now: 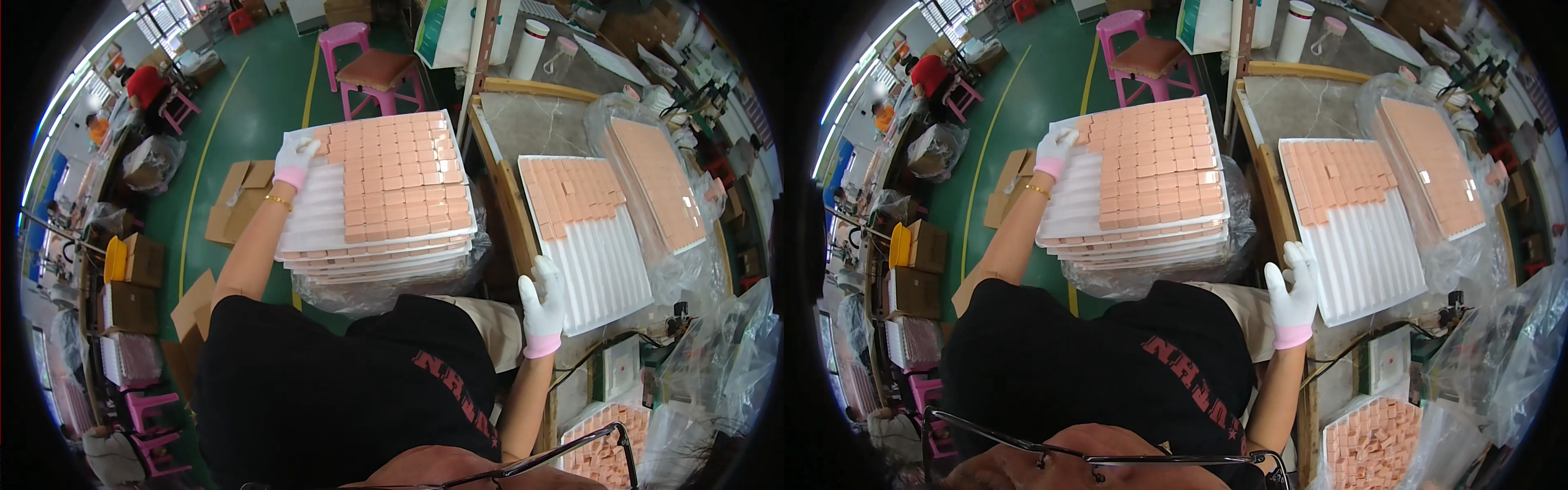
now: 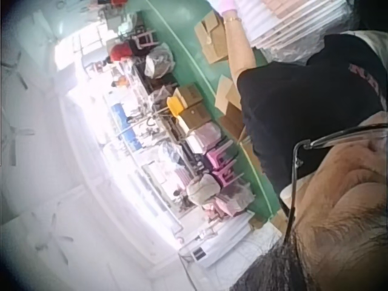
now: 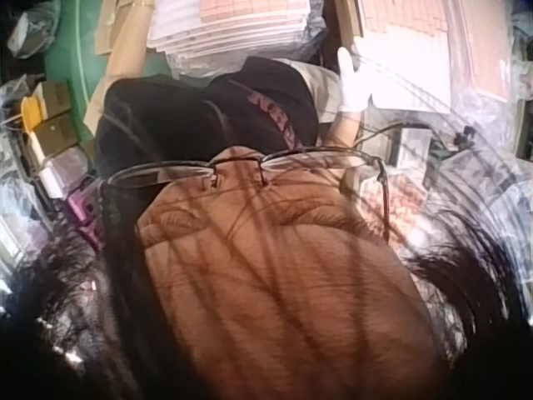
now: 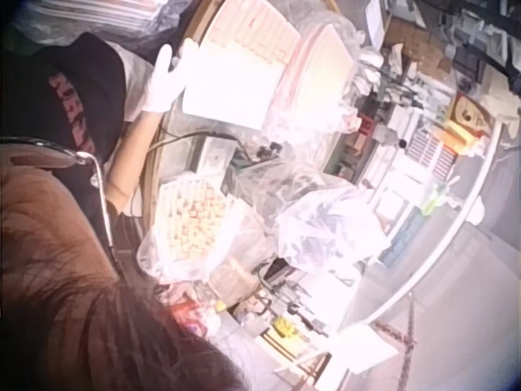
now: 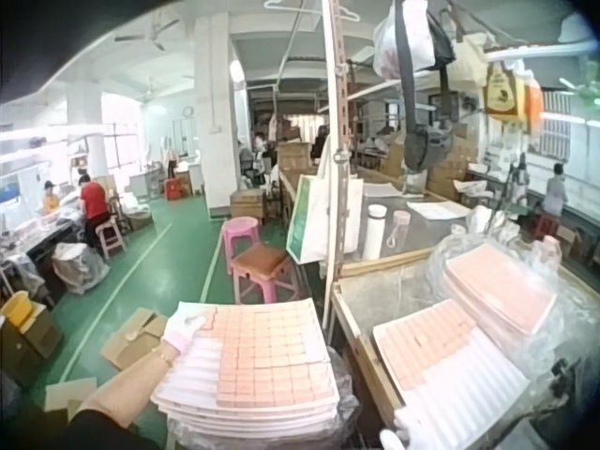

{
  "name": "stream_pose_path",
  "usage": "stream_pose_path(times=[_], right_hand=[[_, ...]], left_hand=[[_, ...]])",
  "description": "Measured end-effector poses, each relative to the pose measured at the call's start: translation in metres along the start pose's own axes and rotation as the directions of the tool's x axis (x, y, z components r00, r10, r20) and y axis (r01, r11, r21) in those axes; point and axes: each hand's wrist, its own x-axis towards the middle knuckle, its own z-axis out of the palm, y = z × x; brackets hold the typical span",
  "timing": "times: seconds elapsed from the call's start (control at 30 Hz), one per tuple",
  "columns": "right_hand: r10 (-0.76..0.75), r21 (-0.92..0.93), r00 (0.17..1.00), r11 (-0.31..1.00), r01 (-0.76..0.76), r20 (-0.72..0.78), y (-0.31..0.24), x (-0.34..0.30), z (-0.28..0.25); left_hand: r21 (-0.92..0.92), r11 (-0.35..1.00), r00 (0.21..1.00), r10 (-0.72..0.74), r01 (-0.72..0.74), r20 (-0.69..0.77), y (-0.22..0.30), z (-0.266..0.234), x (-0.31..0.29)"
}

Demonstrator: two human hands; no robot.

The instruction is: Manually sort and arrange small pink lipstick or cosmetic component pieces from a bulk tray into structured shipping trays.

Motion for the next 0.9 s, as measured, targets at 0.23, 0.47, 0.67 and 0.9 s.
stream_pose_path(times=[0.23,0.47,0.67,0.9], right_hand=[[0.027,0.014,1.000,1.000,-0.027,-0.007,0.005,-0.009,-0.006],[-0.045,-0.001,0.999,0.999,0.045,-0.025,0.014,-0.006,-0.003],[0.101,-0.013,0.987,0.995,-0.103,-0.121,0.018,-0.039,-0.020],[0.173,-0.085,0.920,0.973,-0.215,-0.352,0.024,-0.090,-0.064]], left_hand=[[0.311,0.941,0.980,0.172,-0.134,-0.100,0.001,0.012,-0.006],[-0.019,0.906,0.868,0.398,-0.422,-0.297,0.095,0.066,-0.013],[-0.585,0.769,0.701,0.566,-0.259,0.433,0.236,0.209,-0.043],[-0.044,0.713,0.562,0.588,-0.700,0.582,0.282,0.276,-0.025]])
